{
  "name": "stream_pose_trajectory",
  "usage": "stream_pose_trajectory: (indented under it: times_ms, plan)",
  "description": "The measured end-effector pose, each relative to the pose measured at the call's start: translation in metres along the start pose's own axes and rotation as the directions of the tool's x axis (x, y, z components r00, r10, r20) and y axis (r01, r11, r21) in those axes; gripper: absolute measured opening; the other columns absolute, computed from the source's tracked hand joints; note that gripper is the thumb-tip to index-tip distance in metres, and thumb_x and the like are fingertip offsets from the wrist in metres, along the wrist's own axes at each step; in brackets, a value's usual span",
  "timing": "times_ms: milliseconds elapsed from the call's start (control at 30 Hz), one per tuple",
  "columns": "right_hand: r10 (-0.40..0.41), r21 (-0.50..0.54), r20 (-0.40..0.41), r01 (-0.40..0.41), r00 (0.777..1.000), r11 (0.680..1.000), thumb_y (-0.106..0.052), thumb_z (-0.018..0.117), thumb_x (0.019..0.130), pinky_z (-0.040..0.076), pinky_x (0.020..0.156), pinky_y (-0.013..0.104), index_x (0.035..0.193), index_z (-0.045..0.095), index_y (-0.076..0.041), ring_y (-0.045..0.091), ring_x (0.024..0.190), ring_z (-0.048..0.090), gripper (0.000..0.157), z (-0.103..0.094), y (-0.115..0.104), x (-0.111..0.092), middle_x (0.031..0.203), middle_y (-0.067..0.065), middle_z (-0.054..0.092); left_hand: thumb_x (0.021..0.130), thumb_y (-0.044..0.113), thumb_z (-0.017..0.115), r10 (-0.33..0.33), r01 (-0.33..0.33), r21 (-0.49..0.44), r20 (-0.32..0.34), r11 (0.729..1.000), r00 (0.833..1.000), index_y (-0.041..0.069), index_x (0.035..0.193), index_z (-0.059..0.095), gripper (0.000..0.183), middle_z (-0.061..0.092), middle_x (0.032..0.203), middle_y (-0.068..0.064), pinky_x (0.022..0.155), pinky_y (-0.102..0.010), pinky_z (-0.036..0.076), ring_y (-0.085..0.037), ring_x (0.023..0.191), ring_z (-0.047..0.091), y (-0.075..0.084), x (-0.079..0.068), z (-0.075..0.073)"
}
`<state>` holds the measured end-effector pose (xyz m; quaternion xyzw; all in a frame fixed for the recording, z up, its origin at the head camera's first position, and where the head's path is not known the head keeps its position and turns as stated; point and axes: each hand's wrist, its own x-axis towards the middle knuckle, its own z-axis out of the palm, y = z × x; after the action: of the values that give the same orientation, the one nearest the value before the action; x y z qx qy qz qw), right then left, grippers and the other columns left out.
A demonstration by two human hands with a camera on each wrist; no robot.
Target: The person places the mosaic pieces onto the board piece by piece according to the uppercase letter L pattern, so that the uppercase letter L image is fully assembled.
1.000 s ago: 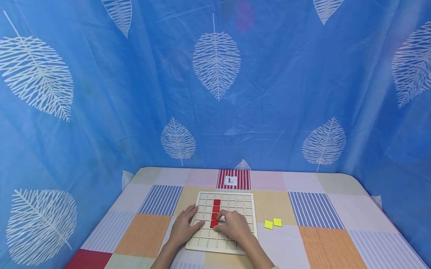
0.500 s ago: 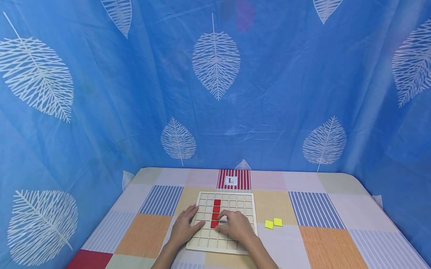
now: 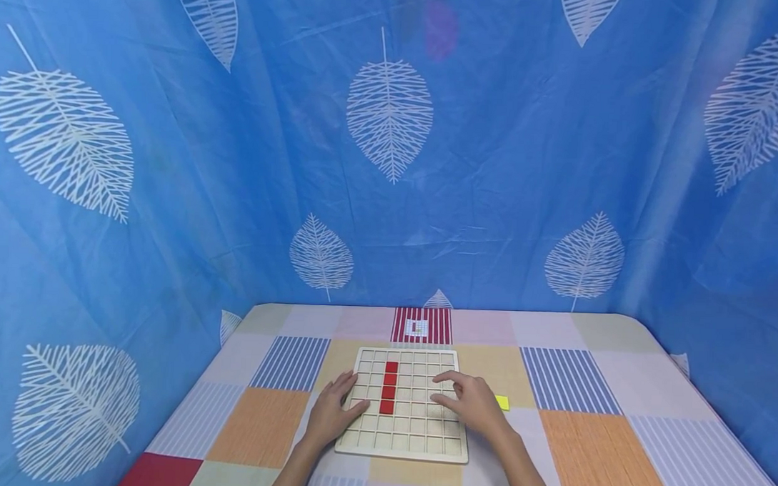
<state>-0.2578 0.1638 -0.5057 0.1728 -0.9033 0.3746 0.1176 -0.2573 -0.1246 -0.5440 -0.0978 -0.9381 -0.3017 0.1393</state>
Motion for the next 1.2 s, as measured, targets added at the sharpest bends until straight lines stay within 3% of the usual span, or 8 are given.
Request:
stream_pose_trajectory:
  times_ms: [300, 567, 833, 1200]
  plan:
    - [-0.025, -0.006, -0.05, 0.024, 0.998, 1.0, -0.028, 0.078, 0.073, 0.025, 0.037, 0.018, 0.1, 0.069, -0.016, -0.001, 0.044, 0.017, 0.032, -0.032, 0.033, -0.019, 0.05, -0.014, 0.023, 0.08, 0.048, 0.065, 0.004, -0.004, 0.0, 0.004, 1.0, 1.0, 0.001, 0.127, 0.054, 0.068, 0.049, 0.134, -0.016, 0.107, -0.047, 0.028, -0.03, 0.126, 0.042, 0.001, 0.0, 0.001]
    - [0.089, -0.06, -0.014, -0.09, 0.996, 0.994, -0.035, 0.079, 0.07, 0.025, 0.039, 0.019, 0.099, 0.069, -0.019, 0.001, 0.047, 0.023, 0.035, -0.048, 0.055, -0.034, 0.053, -0.011, 0.03, 0.08, 0.046, 0.066, 0.008, -0.008, 0.007, 0.002, 1.0, 1.0, 0.001, 0.127, 0.053, 0.066, 0.049, 0.133, -0.016, 0.107, -0.047, 0.028, -0.031, 0.125, 0.042, 0.002, -0.001, 0.0]
    - [0.189, -0.112, 0.064, -0.181, 0.98, 0.977, -0.035, 0.078, 0.071, 0.029, 0.041, 0.021, 0.101, 0.069, -0.018, 0.006, 0.047, 0.029, 0.036, -0.052, 0.063, -0.037, 0.055, -0.006, 0.038, 0.081, 0.046, 0.065, 0.004, -0.004, 0.008, 0.004, 1.0, 1.0, 0.001, 0.128, 0.053, 0.066, 0.048, 0.133, -0.016, 0.107, -0.047, 0.028, -0.031, 0.125, 0.042, 0.001, -0.001, 0.001]
    - [0.168, -0.111, 0.043, -0.163, 0.985, 0.98, -0.034, 0.077, 0.072, 0.028, 0.041, 0.021, 0.097, 0.07, -0.017, 0.005, 0.048, 0.028, 0.031, -0.05, 0.062, -0.036, 0.055, -0.007, 0.036, 0.08, 0.045, 0.066, -0.01, 0.01, -0.003, 0.005, 1.0, 1.0, 0.001, 0.128, 0.053, 0.066, 0.048, 0.134, -0.016, 0.107, -0.047, 0.028, -0.031, 0.126, 0.041, 0.002, -0.002, 0.0]
